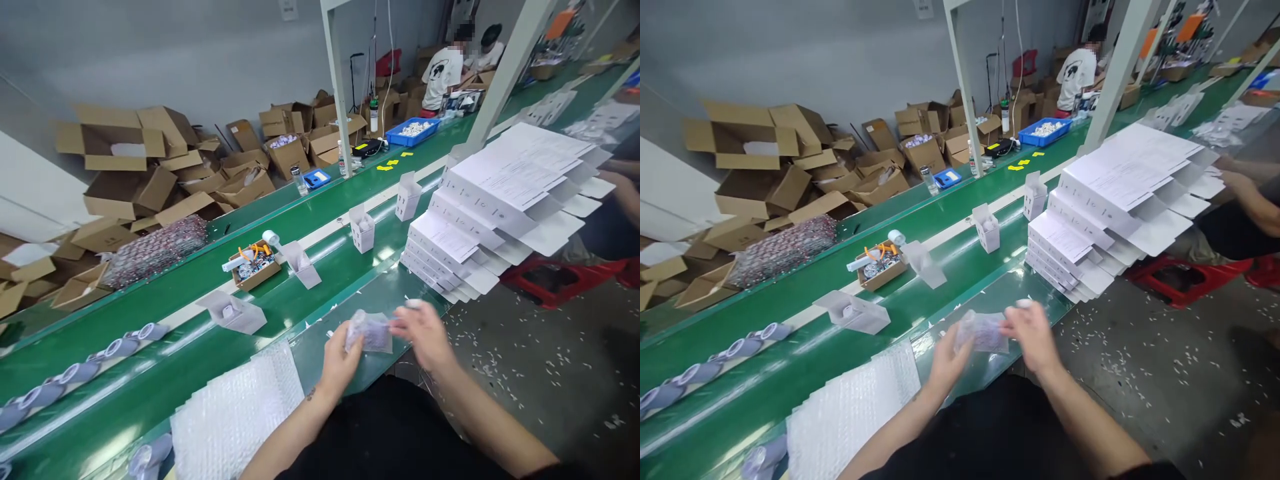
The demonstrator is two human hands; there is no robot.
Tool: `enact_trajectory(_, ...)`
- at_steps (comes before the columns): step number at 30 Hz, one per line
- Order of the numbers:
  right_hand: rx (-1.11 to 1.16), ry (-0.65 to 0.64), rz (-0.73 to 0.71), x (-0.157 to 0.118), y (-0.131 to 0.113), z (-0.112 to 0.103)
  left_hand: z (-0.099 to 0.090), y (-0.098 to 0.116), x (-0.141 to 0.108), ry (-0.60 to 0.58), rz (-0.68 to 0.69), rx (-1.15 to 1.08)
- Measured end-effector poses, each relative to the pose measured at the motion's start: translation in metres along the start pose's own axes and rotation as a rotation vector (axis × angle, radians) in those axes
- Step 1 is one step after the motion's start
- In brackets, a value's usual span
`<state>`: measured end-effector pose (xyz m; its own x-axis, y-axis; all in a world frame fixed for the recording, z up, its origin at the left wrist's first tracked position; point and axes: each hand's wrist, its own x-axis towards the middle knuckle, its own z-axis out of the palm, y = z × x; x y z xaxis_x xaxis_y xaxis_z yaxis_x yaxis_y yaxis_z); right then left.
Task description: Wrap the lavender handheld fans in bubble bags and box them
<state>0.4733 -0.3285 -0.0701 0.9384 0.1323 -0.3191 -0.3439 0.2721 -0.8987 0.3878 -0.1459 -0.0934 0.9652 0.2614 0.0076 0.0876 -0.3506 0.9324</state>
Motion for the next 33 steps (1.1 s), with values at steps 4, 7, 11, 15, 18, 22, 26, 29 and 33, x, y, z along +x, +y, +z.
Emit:
enact_trajectory(4,-0.095,0.454,-0.209,0.058,-0.026,-0.079,-0.011,-0.008,0.015,0.218,-0.275,-0.341)
enact_trajectory(7,-0.204,0.448,-0.208,0.081,-0.029,-0.099,-0.018,-0.010,0.019,0.337,-0.413,-0.589)
enact_trajectory(11,-0.853,0.294,-0.513,0.065,-0.023,-0.076,-0.045,-0.001,0.023,0.520,-0.427,-0.841)
enact_trajectory(15,-1.230,-0.272,-0.762,0.058,-0.003,-0.032,-0.071,0.016,0.031,0.607,-0.400,-0.993)
enact_trajectory(18,-1.199,-0.711,-0.845,0.069,0.030,0.004,-0.068,0.022,0.034,0.575,-0.339,-0.882)
enact_trajectory(22,-1.105,-0.856,-0.859,0.078,0.072,0.033,-0.064,0.013,0.018,0.624,-0.293,-0.544)
enact_trajectory(26,-1.006,-0.840,-0.750,0.071,0.093,0.048,-0.086,0.009,-0.019,0.665,-0.336,-0.498)
enact_trajectory(29,-0.871,-0.976,-0.752,0.063,0.100,0.065,-0.102,0.015,-0.040,0.640,-0.380,-0.661)
enact_trajectory(33,-0.782,-1.113,-0.795,0.061,0.106,0.081,-0.107,0.014,-0.051,0.681,-0.440,-0.611)
